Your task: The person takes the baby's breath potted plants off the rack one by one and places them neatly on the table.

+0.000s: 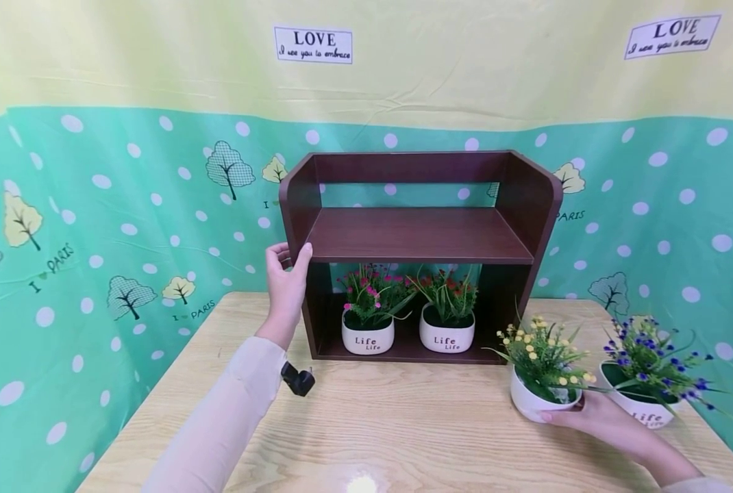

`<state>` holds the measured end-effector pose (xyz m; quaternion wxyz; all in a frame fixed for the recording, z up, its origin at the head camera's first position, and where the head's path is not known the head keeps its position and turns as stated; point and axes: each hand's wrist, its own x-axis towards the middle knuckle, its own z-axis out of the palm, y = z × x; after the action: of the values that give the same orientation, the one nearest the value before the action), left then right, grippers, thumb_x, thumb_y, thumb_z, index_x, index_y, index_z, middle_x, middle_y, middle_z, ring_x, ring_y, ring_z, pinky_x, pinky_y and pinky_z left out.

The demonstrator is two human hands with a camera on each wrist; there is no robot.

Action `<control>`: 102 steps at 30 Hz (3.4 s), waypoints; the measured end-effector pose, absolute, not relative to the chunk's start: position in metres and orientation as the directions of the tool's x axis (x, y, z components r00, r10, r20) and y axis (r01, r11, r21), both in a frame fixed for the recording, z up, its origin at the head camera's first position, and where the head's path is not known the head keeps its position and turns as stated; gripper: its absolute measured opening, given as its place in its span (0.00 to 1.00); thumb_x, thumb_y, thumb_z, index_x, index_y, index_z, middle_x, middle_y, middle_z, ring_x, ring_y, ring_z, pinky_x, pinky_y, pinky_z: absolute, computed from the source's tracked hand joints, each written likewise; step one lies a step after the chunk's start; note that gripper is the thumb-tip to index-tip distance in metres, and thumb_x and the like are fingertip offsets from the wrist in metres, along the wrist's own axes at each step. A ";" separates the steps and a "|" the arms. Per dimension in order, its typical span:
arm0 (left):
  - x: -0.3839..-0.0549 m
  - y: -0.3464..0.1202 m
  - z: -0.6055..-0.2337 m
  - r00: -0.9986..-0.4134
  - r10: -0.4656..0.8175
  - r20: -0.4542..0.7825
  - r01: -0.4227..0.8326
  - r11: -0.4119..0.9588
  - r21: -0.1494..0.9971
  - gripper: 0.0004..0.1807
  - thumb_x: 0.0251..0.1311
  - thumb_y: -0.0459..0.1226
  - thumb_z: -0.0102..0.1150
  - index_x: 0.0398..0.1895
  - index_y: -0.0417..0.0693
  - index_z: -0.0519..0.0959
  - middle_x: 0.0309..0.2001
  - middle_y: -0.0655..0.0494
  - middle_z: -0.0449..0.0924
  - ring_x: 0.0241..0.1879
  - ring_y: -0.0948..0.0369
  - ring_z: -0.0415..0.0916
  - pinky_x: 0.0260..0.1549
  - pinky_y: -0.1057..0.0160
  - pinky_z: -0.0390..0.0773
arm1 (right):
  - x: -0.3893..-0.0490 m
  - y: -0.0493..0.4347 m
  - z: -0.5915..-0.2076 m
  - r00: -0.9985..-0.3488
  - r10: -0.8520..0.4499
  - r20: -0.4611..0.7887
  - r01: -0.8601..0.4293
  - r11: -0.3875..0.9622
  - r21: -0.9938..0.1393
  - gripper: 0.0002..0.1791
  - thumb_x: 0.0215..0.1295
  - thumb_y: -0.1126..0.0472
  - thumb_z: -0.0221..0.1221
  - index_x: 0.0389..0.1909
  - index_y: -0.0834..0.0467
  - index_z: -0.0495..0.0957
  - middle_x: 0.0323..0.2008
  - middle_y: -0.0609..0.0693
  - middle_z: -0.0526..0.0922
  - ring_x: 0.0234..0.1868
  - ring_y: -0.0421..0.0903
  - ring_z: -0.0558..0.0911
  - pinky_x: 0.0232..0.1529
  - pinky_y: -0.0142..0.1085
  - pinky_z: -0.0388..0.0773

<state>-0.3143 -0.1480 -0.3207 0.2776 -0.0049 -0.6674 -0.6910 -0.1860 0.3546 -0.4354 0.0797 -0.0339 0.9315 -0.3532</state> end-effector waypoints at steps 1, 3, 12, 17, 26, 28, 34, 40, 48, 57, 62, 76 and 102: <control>-0.314 -0.148 -0.321 -0.846 -0.377 0.377 0.390 0.046 0.920 0.29 0.64 0.55 0.63 0.59 0.52 0.65 0.55 0.53 0.68 0.56 0.58 0.64 0.54 0.56 0.73 | -0.186 0.355 -0.435 -0.985 -0.118 -0.128 -0.003 0.747 -0.664 0.52 0.64 0.45 0.67 0.70 0.77 0.53 0.61 0.73 0.72 0.58 0.62 0.76 0.49 0.44 0.76; -0.314 -0.148 -0.320 -0.847 -0.376 0.377 0.389 0.046 0.920 0.29 0.65 0.55 0.63 0.59 0.52 0.65 0.55 0.53 0.68 0.56 0.57 0.64 0.54 0.56 0.73 | -0.187 0.355 -0.436 -0.985 -0.117 -0.130 -0.001 0.746 -0.666 0.52 0.64 0.45 0.67 0.70 0.77 0.54 0.61 0.73 0.72 0.58 0.61 0.75 0.49 0.43 0.76; -0.314 -0.148 -0.321 -0.849 -0.372 0.375 0.387 0.046 0.921 0.30 0.65 0.55 0.62 0.60 0.51 0.64 0.56 0.53 0.68 0.56 0.57 0.64 0.54 0.56 0.72 | -0.185 0.358 -0.431 -0.978 -0.090 -0.190 0.061 0.741 -0.668 0.45 0.65 0.43 0.64 0.64 0.78 0.62 0.44 0.60 0.79 0.44 0.52 0.77 0.41 0.42 0.77; -0.314 -0.148 -0.320 -0.845 -0.378 0.378 0.390 0.047 0.920 0.30 0.64 0.55 0.63 0.60 0.51 0.64 0.56 0.52 0.68 0.56 0.57 0.64 0.54 0.56 0.73 | -0.185 0.361 -0.421 -0.973 -0.075 -0.220 0.097 0.731 -0.676 0.58 0.66 0.42 0.63 0.75 0.74 0.38 0.44 0.66 0.79 0.45 0.59 0.78 0.43 0.47 0.78; -0.313 -0.148 -0.320 -0.848 -0.374 0.374 0.384 0.050 0.922 0.30 0.64 0.56 0.63 0.59 0.52 0.64 0.56 0.53 0.68 0.56 0.57 0.64 0.54 0.56 0.73 | -0.182 0.364 -0.403 -0.982 -0.139 -0.126 0.000 0.670 -0.742 0.61 0.68 0.49 0.63 0.78 0.59 0.24 0.59 0.69 0.65 0.52 0.65 0.75 0.42 0.48 0.78; -0.313 -0.148 -0.320 -0.848 -0.376 0.374 0.384 0.050 0.922 0.30 0.64 0.55 0.63 0.59 0.51 0.64 0.56 0.52 0.68 0.56 0.57 0.64 0.54 0.56 0.73 | -0.181 0.363 -0.401 -0.982 -0.180 -0.063 -0.069 0.641 -0.764 0.60 0.68 0.53 0.64 0.79 0.56 0.24 0.64 0.74 0.56 0.57 0.75 0.70 0.46 0.54 0.78; -0.314 -0.148 -0.321 -0.845 -0.380 0.376 0.388 0.048 0.921 0.30 0.64 0.56 0.63 0.59 0.51 0.64 0.56 0.52 0.68 0.56 0.57 0.64 0.54 0.56 0.73 | -0.180 0.364 -0.392 -0.970 -0.225 0.092 -0.212 0.597 -0.773 0.63 0.64 0.63 0.67 0.79 0.52 0.23 0.70 0.76 0.47 0.61 0.82 0.58 0.51 0.54 0.78; -0.314 -0.149 -0.321 -0.849 -0.378 0.370 0.380 0.050 0.923 0.30 0.64 0.56 0.63 0.59 0.53 0.64 0.56 0.53 0.68 0.57 0.57 0.64 0.55 0.56 0.73 | -0.184 0.362 -0.384 -0.949 -0.242 0.203 -0.307 0.556 -0.773 0.61 0.64 0.69 0.66 0.80 0.51 0.26 0.70 0.75 0.52 0.66 0.74 0.61 0.47 0.17 0.65; -0.313 -0.149 -0.320 -0.849 -0.376 0.372 0.384 0.046 0.922 0.30 0.64 0.56 0.63 0.59 0.53 0.64 0.56 0.53 0.68 0.56 0.57 0.64 0.55 0.56 0.73 | -0.189 0.355 -0.362 -0.917 -0.261 0.302 -0.399 0.595 -0.697 0.57 0.67 0.65 0.64 0.80 0.44 0.31 0.72 0.70 0.56 0.68 0.38 0.66 0.50 0.16 0.63; -0.314 -0.149 -0.321 -0.850 -0.377 0.369 0.381 0.045 0.924 0.30 0.64 0.56 0.63 0.59 0.53 0.64 0.56 0.53 0.68 0.57 0.57 0.64 0.56 0.56 0.73 | -0.198 0.343 -0.332 -0.937 -0.208 0.280 -0.348 0.612 -0.711 0.48 0.74 0.57 0.58 0.81 0.52 0.33 0.72 0.71 0.56 0.66 0.75 0.61 0.47 0.14 0.64; -0.314 -0.149 -0.321 -0.849 -0.377 0.370 0.383 0.043 0.923 0.30 0.64 0.56 0.63 0.59 0.53 0.64 0.56 0.53 0.68 0.57 0.57 0.64 0.56 0.56 0.73 | -0.204 0.340 -0.320 -0.939 -0.180 0.293 -0.339 0.628 -0.701 0.43 0.76 0.54 0.56 0.81 0.52 0.41 0.71 0.68 0.61 0.67 0.66 0.65 0.46 0.14 0.65; -0.314 -0.147 -0.320 -0.850 -0.382 0.363 0.371 0.053 0.927 0.29 0.65 0.56 0.62 0.59 0.52 0.64 0.56 0.53 0.68 0.56 0.57 0.64 0.55 0.57 0.73 | -0.220 0.334 -0.284 -0.950 -0.112 0.292 -0.296 0.626 -0.722 0.38 0.77 0.48 0.53 0.80 0.51 0.47 0.70 0.60 0.65 0.65 0.52 0.69 0.44 0.15 0.67; -0.315 -0.148 -0.320 -0.841 -0.393 0.371 0.385 0.047 0.922 0.29 0.65 0.55 0.62 0.59 0.51 0.65 0.55 0.53 0.68 0.56 0.58 0.63 0.54 0.58 0.72 | -0.270 0.296 -0.264 -0.985 -0.027 0.173 -0.160 0.541 -0.826 0.52 0.73 0.36 0.50 0.76 0.69 0.39 0.65 0.72 0.58 0.54 0.62 0.73 0.62 0.61 0.64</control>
<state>-0.3151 -0.1481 -0.3203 0.2816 0.0032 -0.6664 -0.6903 -0.2696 0.2964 -0.2643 -0.0698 -0.0532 0.8750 -0.4761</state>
